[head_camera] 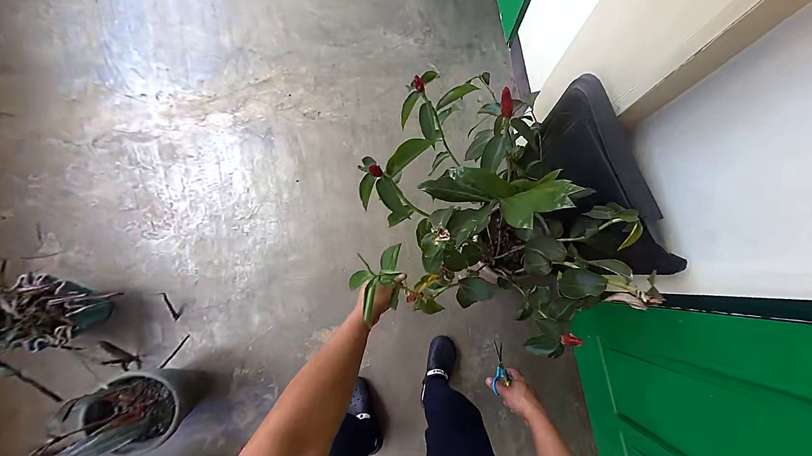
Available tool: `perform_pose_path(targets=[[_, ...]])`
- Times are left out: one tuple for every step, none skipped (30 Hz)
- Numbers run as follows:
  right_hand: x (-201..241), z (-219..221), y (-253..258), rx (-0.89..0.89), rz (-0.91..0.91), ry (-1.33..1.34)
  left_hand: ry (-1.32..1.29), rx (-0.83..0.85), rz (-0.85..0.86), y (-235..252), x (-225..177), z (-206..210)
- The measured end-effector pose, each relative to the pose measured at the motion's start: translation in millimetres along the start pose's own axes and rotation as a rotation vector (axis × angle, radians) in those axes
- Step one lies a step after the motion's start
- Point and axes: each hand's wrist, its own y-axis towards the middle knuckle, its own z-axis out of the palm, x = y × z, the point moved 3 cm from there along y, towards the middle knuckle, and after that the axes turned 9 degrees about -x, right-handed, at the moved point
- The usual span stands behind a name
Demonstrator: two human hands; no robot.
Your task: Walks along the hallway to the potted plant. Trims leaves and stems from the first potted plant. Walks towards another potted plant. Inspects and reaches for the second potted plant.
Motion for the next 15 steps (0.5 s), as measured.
perform_pose_path(targets=[[-1,9,17,-0.003,-0.01,0.002,-0.003,0.039,0.014,24,-10,18],[-2,19,32,-0.004,-0.019,0.005,0.026,0.087,-0.003,43,-21,34],[-4,28,46,-0.003,-0.023,0.016,0.061,0.124,-0.019,59,-29,49],[-9,37,58,0.001,-0.015,0.033,0.069,0.154,-0.016,70,-32,62],[-15,46,69,0.01,0.006,0.058,0.045,0.155,0.005,73,-33,72],[-22,55,79,0.021,0.031,0.086,0.009,0.13,0.045,73,-30,78],[-28,63,87,0.03,0.057,0.126,-0.016,0.098,0.057,74,-25,80],[-33,69,96,0.029,0.076,0.173,-0.021,0.059,0.034,78,-17,79],[-36,74,106,0.026,0.09,0.217,-0.014,0.023,-0.007,88,-5,76],[-37,77,116,0.022,0.097,0.253,-0.004,-0.027,-0.057,102,12,72],[-37,81,127,0.016,0.096,0.275,0.012,-0.052,-0.077,118,34,66],[-34,84,139,0.012,0.085,0.285,0.023,-0.043,-0.062,136,61,60],[-30,87,153,0.011,0.065,0.291,0.032,-0.014,-0.036,154,88,55],[-24,90,167,0.011,0.04,0.306,0.047,0.015,0.005,169,113,50],[-15,91,181,0.013,0.012,0.337,0.073,0.044,0.051,179,131,47]])
